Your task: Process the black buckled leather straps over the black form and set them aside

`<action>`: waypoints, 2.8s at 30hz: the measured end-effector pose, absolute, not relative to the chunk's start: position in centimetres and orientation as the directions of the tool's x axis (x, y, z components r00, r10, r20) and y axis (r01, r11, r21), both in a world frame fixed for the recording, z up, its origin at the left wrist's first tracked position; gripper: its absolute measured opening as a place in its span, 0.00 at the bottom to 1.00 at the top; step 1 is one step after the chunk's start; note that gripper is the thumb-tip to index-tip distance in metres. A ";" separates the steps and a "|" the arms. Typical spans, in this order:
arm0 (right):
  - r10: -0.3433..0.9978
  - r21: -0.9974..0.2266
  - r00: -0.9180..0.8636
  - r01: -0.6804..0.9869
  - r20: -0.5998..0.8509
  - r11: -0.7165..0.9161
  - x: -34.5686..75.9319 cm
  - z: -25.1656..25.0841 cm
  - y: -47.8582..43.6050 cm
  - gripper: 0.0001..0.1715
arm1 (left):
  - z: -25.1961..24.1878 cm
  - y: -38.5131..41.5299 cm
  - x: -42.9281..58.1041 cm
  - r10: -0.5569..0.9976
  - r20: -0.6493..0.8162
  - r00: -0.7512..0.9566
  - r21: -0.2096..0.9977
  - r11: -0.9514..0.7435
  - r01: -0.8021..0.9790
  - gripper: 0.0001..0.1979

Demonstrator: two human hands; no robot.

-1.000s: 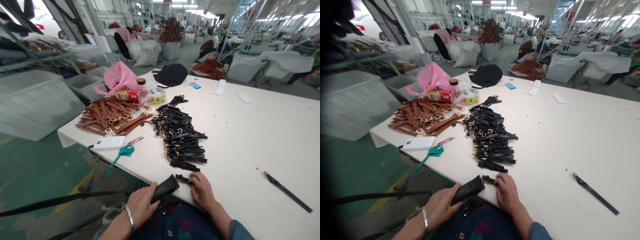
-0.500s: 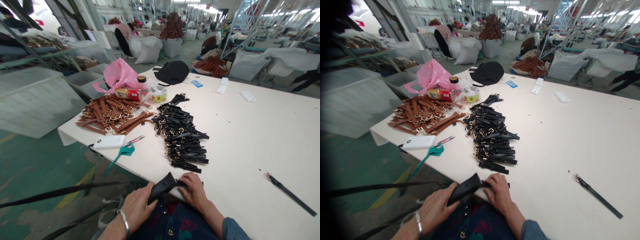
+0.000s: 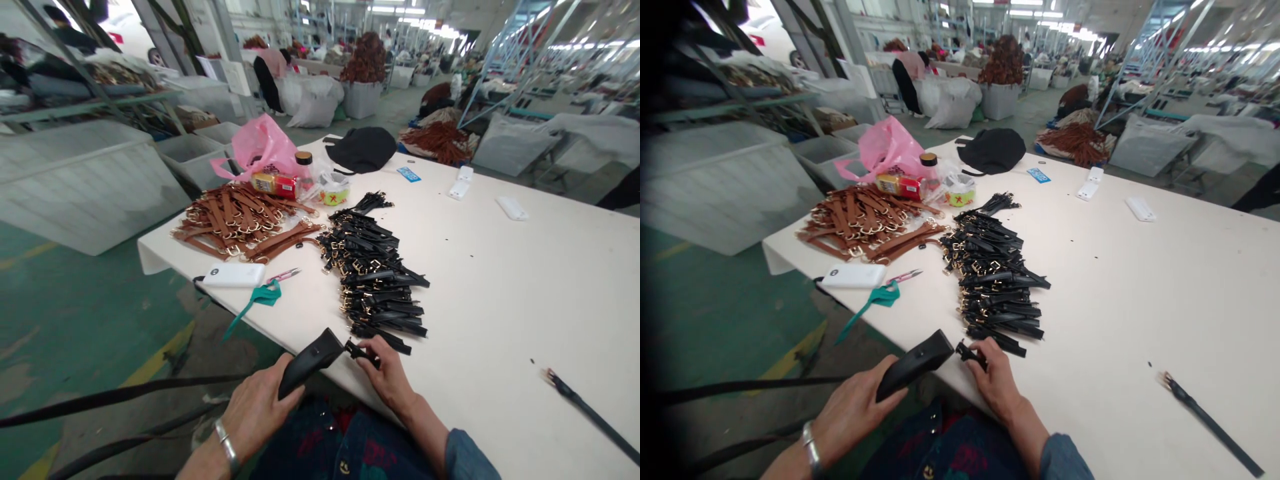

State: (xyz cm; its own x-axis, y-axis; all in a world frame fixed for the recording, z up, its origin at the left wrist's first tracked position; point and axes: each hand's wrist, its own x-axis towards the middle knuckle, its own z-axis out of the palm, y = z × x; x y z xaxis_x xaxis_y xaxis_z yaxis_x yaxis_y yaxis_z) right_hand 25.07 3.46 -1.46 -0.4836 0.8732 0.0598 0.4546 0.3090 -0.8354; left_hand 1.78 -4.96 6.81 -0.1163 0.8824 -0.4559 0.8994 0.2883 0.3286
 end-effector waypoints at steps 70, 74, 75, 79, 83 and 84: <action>0.773 -0.533 -0.598 0.592 0.213 0.605 25.8 -3.8 3.0 0.16 | 5.4 -4.3 4.1 0.865 -0.501 -0.006 0.327 0.196 0.925 0.14; 0.789 -0.562 -0.553 0.576 0.268 0.594 27.3 -3.4 2.8 0.20 | 5.1 -4.0 4.9 0.864 -0.503 0.028 0.326 0.160 0.932 0.18; 0.801 -0.557 -0.532 0.591 0.273 0.583 27.8 -3.5 2.6 0.20 | 5.0 -3.9 5.2 0.860 -0.508 0.042 0.319 0.143 0.937 0.19; 0.839 -0.557 -0.489 0.638 0.240 0.532 29.1 -4.4 1.9 0.14 | 4.1 -3.7 5.7 0.843 -0.533 0.073 0.265 0.084 0.961 0.21; 0.864 -0.587 -0.450 0.645 0.225 0.489 28.9 -5.1 1.6 0.08 | 3.4 -3.8 5.5 0.847 -0.524 0.087 0.242 0.051 0.969 0.22; 0.867 -0.594 -0.444 0.642 0.226 0.484 28.8 -5.1 1.6 0.08 | 3.2 -3.8 5.5 0.850 -0.517 0.099 0.241 0.033 0.970 0.22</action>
State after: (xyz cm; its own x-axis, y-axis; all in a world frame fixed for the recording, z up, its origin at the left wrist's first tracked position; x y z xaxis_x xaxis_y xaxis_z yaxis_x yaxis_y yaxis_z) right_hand 28.76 1.59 -5.11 -0.4439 0.8671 0.2262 0.6423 0.4839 -0.5945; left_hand 5.45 -3.83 3.20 0.0990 0.8501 -0.5172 0.9700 0.0335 0.2407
